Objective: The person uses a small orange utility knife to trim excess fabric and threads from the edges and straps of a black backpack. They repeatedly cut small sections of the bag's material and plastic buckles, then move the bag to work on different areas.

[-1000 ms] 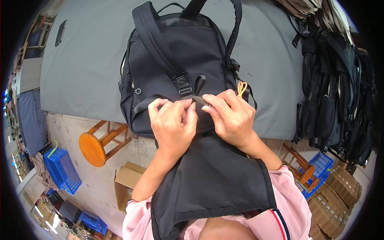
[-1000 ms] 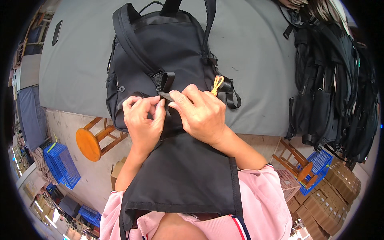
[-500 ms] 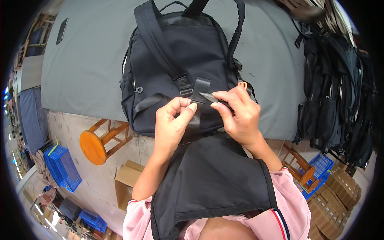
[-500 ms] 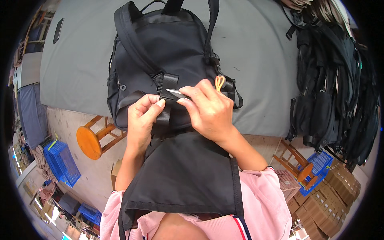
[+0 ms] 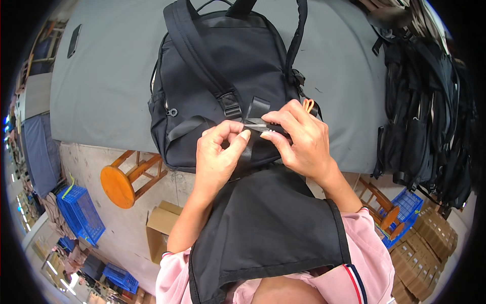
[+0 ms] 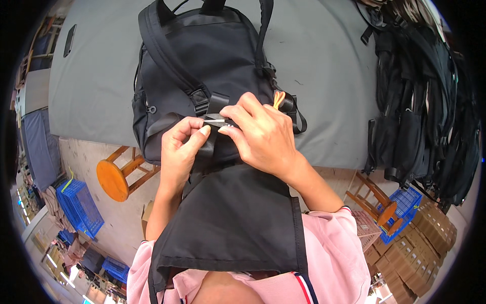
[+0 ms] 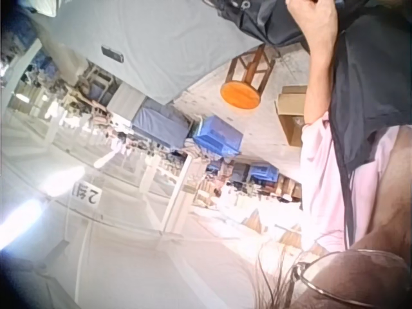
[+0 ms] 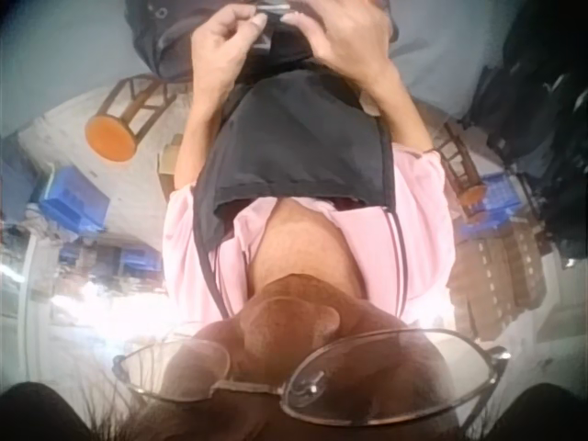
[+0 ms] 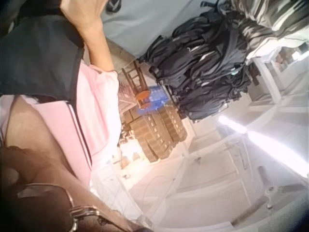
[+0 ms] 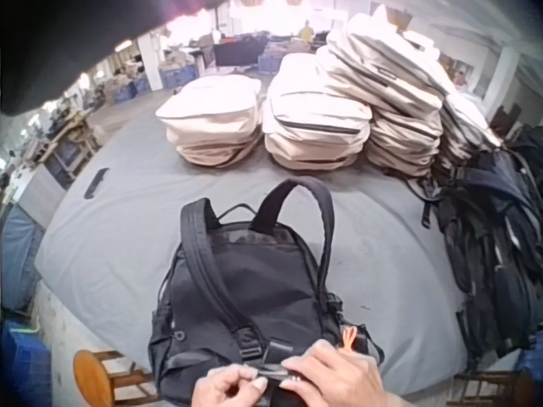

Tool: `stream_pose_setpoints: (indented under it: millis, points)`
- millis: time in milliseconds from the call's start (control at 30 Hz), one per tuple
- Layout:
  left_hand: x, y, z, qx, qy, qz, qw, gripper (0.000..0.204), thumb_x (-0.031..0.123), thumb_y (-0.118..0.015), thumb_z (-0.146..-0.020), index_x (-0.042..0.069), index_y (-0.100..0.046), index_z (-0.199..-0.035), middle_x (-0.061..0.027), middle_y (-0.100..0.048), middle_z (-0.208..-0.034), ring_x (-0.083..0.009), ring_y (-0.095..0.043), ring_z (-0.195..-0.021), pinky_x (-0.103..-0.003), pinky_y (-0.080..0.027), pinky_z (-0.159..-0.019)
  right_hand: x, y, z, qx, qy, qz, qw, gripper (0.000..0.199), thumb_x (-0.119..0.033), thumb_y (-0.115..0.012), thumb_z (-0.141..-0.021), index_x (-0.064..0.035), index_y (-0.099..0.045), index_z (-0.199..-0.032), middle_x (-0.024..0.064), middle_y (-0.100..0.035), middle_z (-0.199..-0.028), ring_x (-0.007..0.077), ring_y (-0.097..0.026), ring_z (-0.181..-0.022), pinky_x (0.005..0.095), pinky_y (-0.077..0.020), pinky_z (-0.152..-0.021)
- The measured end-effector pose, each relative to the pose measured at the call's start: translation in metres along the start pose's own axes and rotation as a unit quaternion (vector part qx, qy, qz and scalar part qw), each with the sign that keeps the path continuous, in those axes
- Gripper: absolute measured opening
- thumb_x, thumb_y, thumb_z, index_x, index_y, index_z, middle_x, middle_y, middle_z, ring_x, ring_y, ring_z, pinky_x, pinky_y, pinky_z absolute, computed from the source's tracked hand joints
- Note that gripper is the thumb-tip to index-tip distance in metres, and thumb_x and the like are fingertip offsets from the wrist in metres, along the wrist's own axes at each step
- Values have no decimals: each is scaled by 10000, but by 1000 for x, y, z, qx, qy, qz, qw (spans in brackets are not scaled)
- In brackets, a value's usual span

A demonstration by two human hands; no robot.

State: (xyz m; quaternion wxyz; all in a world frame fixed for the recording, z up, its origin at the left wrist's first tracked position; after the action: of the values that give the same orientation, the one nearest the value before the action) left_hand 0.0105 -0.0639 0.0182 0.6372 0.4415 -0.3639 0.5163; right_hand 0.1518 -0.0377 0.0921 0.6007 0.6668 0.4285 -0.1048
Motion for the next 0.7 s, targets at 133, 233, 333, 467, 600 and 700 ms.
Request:
stream_pose_setpoints:
  millis: [133, 233, 333, 467, 600, 700]
  points:
    - [25, 0, 0, 2, -154, -125, 980, 71, 99, -622, -842, 33, -618, -870, 15, -599, -711, -76, -536, -720, -269, -417, -791, -2, -3, -8, -67, 48, 21, 996, 226, -169, -714, -713, -94, -594, -890, 32, -503, -789, 209, -533, -563, 335, -419, -512]
    - [14, -5, 0, -79, -67, -70, 992, 123, 109, -625, -845, 6, -606, -909, -34, -611, -761, -108, -572, -750, -336, -404, -899, -4, -2, -12, -101, 86, 11, 991, 227, -181, -710, -712, -105, -592, -891, 25, -502, -793, 208, -532, -567, 341, -422, -513]
    - [-3, -8, 4, -94, 7, 83, 992, 133, 100, -583, -872, -19, -603, -928, -47, -595, -829, -93, -585, -725, -288, -440, -813, -5, -3, -15, -127, 112, -4, 986, 229, -184, -710, -702, -110, -597, -886, 18, -503, -794, 202, -528, -560, 336, -418, -506]
    - [-12, -10, 7, -124, 44, 144, 981, 126, 94, -574, -897, -8, -606, -963, -39, -614, -802, -98, -575, -708, -229, -467, -674, -6, -4, -15, -142, 122, -25, 982, 237, -141, -721, -670, -86, -650, -889, 26, -541, -705, 203, -526, -566, 313, -411, -506]
    - [-15, -14, 8, -164, 51, 151, 974, 142, 97, -589, -885, -16, -615, -966, -37, -606, -791, -96, -566, -690, -230, -454, -663, -3, -4, -11, -141, 124, -55, 981, 221, -124, -724, -664, -81, -661, -872, 26, -549, -692, 196, -534, -562, 305, -409, -499]
    - [-16, -17, 8, -178, 61, 171, 967, 144, 103, -597, -879, -15, -623, -959, -34, -606, -790, -94, -562, -682, -225, -444, -652, 0, -3, -10, -131, 129, -74, 980, 219, -106, -729, -656, -77, -669, -865, 28, -555, -689, 187, -542, -564, 301, -409, -494]
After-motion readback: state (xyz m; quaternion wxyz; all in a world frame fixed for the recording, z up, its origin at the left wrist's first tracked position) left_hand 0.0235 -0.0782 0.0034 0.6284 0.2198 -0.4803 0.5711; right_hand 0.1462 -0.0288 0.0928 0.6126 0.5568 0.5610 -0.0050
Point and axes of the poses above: each hand's wrist, its own z-axis away from the middle knuckle, its own y-axis out of the back of the hand, x = y × z, the point moved 10 cm from there along -z, towards the middle knuckle
